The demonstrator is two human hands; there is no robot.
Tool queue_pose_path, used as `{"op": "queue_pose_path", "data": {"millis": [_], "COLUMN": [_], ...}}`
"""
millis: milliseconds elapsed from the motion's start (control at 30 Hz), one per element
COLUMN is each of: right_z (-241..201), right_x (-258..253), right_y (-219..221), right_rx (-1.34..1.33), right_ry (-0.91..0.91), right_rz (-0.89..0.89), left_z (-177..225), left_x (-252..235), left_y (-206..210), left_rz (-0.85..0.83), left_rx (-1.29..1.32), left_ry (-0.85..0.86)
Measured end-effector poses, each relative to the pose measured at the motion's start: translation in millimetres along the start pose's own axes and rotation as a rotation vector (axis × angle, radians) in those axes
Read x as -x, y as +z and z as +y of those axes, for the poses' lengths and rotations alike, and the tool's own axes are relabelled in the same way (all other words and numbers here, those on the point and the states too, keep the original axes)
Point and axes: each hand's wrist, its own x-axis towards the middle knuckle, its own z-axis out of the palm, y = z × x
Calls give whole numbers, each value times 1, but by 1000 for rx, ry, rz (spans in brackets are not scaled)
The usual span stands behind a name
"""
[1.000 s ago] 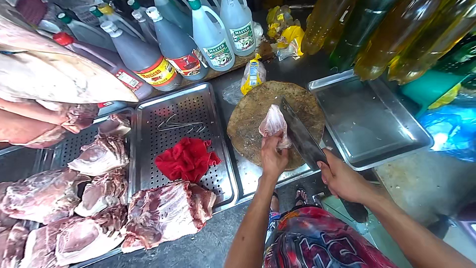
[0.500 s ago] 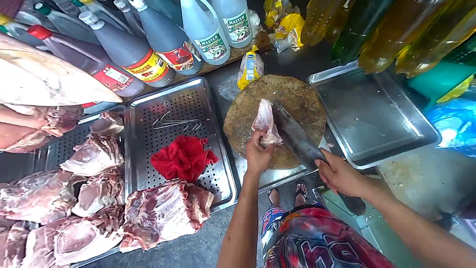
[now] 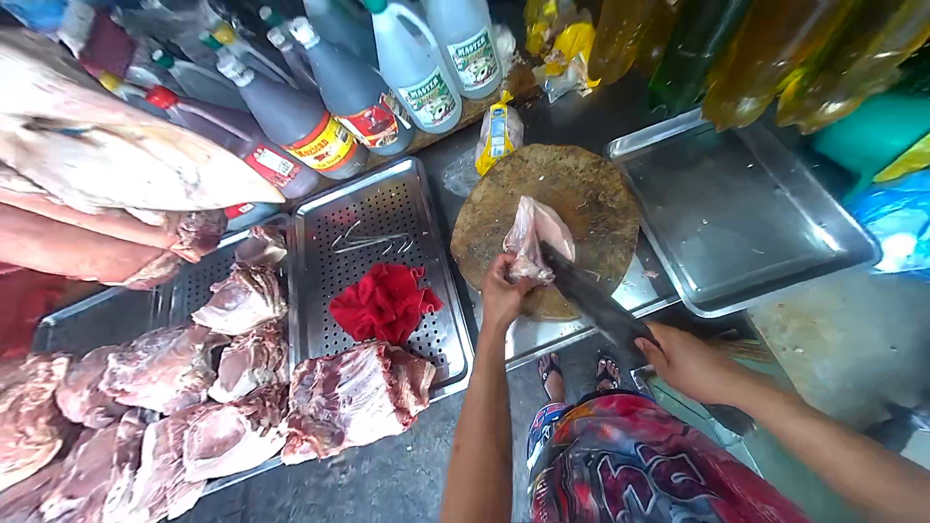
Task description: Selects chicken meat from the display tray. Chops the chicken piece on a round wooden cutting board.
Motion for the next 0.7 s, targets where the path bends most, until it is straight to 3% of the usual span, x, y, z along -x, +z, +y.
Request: {"op": "queue_pose_path", "data": {"millis": [167,267,367,433,567,633,700], "right_z": [24,40,61,73,91,96,101], "right_x": [2,12,18,19,11,8,8], "right_y": [0,11,23,30,41,45,49], "right_rx": [-154,-207,-153,-146,-248,-317,-402], "right_ry": [-69,-78,-111,-113,-118,-128,-131], "right_rz": [30,115,264,339,363,354,326], "left_z": [9,31,69,82,89,102,123], "left_x": [2,2,2,-2,-36,-60,-82], "left_y": [-5,-4,-2,9,35,51,65], "left_rz": [-54,-124,-348,-518,-879,-1006,-1023], "left_rx": [165,-241,-1085,-1450,-1701,-1719,-1632], "left_ry": [-44,96,311,441,662,580,453]}}
